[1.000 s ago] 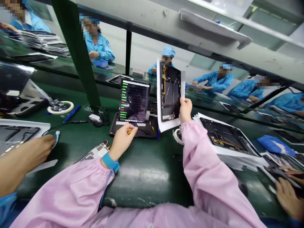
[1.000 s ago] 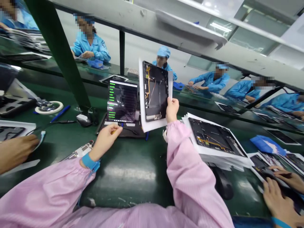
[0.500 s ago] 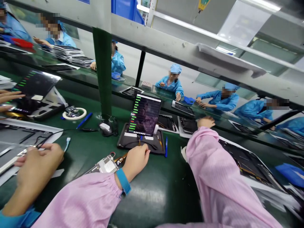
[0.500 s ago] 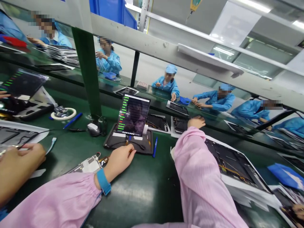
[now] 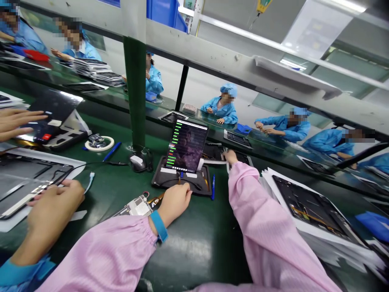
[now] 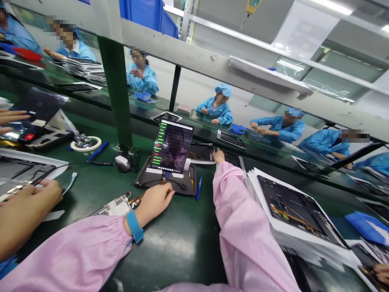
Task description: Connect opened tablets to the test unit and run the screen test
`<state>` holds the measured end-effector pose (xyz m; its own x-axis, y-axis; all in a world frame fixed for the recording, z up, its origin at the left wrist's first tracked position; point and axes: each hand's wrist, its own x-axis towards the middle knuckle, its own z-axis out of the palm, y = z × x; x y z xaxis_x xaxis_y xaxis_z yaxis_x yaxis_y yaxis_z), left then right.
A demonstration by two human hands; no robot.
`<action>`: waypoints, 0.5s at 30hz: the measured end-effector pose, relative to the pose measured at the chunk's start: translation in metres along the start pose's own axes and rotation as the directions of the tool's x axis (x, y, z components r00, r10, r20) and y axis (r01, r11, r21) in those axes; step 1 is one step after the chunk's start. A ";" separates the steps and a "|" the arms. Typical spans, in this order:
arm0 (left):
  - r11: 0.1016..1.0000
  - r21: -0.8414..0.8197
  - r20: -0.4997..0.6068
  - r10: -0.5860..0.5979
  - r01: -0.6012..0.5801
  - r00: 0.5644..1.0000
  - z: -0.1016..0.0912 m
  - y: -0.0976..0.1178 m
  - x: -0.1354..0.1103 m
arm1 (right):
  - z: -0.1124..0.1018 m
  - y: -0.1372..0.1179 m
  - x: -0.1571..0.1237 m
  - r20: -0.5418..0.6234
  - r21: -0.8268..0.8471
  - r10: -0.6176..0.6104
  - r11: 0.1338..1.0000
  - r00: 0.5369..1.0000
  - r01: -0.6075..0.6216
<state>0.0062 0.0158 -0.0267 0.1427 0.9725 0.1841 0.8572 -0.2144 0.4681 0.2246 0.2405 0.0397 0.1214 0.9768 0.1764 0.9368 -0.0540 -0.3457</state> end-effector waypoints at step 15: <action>0.907 -0.407 -0.087 -0.153 0.105 0.984 -0.002 -0.014 0.008 | -0.214 0.015 -0.200 -0.699 0.343 -0.114 0.813 0.706 0.471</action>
<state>-0.0058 0.0269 -0.0305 -0.0337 0.9823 0.1844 0.5911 -0.1291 0.7962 0.2851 -0.0002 0.1965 0.2081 0.5508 0.8083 0.7062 0.4872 -0.5138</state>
